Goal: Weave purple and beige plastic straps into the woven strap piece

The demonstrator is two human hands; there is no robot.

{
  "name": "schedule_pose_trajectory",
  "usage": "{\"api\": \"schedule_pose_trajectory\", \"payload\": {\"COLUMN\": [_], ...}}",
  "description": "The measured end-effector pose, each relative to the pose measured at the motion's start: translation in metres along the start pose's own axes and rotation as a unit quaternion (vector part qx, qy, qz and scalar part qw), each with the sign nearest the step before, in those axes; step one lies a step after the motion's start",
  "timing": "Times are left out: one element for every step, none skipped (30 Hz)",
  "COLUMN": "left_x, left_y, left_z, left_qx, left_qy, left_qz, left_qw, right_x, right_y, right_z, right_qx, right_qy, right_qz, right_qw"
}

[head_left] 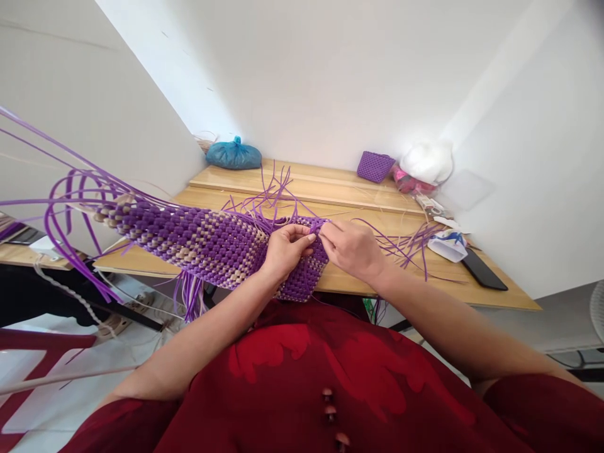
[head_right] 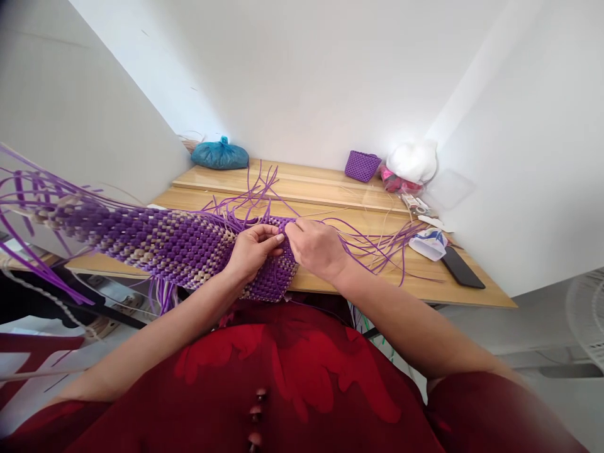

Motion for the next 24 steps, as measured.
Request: {"api": "schedule_pose_trajectory", "payload": {"left_x": [0.000,0.001,0.001,0.001,0.001,0.001,0.000,0.000,-0.001,-0.002,-0.003,-0.003,-0.004,-0.004,-0.004,-0.003,-0.003,-0.002,-0.001,-0.001,0.000,0.000,0.000,-0.001], "left_y": [0.001,0.001,0.002,0.003,0.004,0.004,0.005,0.006,0.007,0.007,0.009,0.010,0.012,0.013,0.013,0.014,0.013,0.013,0.013,0.013,0.013,0.013,0.013,0.013], "left_z": [-0.001,-0.002,-0.003,-0.004,-0.005,-0.006,-0.007,-0.008,-0.010,-0.011,-0.013,-0.014,-0.014,-0.014,-0.013,-0.012,-0.010,-0.010,-0.010,-0.010,-0.011,-0.012,-0.012,-0.013], "left_qx": [0.005,0.009,0.013,0.017,0.021,0.025,0.032,0.042,0.056,0.074,0.094,0.115,0.134,0.151,0.164,0.172,0.175,0.176,0.175,0.175,0.176,0.178,0.182,0.186], "left_qy": [-0.003,-0.006,-0.009,-0.010,-0.011,-0.010,-0.009,-0.007,-0.004,-0.001,0.003,0.006,0.005,0.001,-0.005,-0.013,-0.018,-0.022,-0.022,-0.020,-0.018,-0.017,-0.018,-0.018], "left_qz": [0.005,0.010,0.015,0.020,0.025,0.028,0.031,0.034,0.037,0.041,0.047,0.056,0.066,0.075,0.082,0.087,0.089,0.089,0.087,0.085,0.082,0.080,0.079,0.079], "left_qw": [1.000,1.000,1.000,1.000,0.999,0.999,0.999,0.999,0.998,0.996,0.994,0.992,0.989,0.986,0.983,0.981,0.980,0.980,0.980,0.981,0.981,0.981,0.980,0.979], "right_x": [-0.006,-0.012,-0.017,-0.020,-0.023,-0.024,-0.024,-0.024,-0.022,-0.021,-0.020,-0.019,-0.019,-0.019,-0.022,-0.026,-0.031,-0.036,-0.038,-0.038,-0.037,-0.034,-0.031,-0.028], "right_y": [0.003,0.004,0.005,0.006,0.007,0.008,0.009,0.009,0.009,0.008,0.006,0.005,0.006,0.011,0.021,0.033,0.045,0.055,0.061,0.061,0.058,0.051,0.044,0.037], "right_z": [0.001,0.000,-0.003,-0.008,-0.013,-0.017,-0.019,-0.017,-0.014,-0.009,-0.004,0.001,0.005,0.008,0.011,0.014,0.015,0.015,0.012,0.005,-0.001,-0.005,-0.006,-0.007], "right_qx": [0.007,0.025,0.053,0.089,0.124,0.151,0.165,0.162,0.144,0.120,0.099,0.094,0.120,0.181,0.271,0.375,0.466,0.528,0.550,0.536,0.499,0.452,0.408,0.378], "right_qy": [-0.002,0.002,0.015,0.035,0.062,0.088,0.109,0.124,0.133,0.138,0.142,0.143,0.140,0.136,0.131,0.132,0.138,0.145,0.153,0.160,0.160,0.157,0.153,0.153], "right_qz": [-0.012,-0.021,-0.025,-0.023,-0.013,0.005,0.031,0.063,0.097,0.128,0.153,0.168,0.181,0.199,0.224,0.254,0.278,0.293,0.288,0.265,0.234,0.201,0.173,0.150], "right_qw": [1.000,0.999,0.998,0.995,0.990,0.985,0.980,0.977,0.976,0.975,0.973,0.971,0.966,0.954,0.927,0.882,0.828,0.784,0.769,0.785,0.819,0.855,0.883,0.901]}}
Point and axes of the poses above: each hand's wrist, its own x-axis towards the middle knuckle, its own y-axis out of the palm, z = x × y, the point moved 9 cm from there along x, towards the middle knuckle, and after that the axes turned 11 degrees about z, right-handed, at the moved point
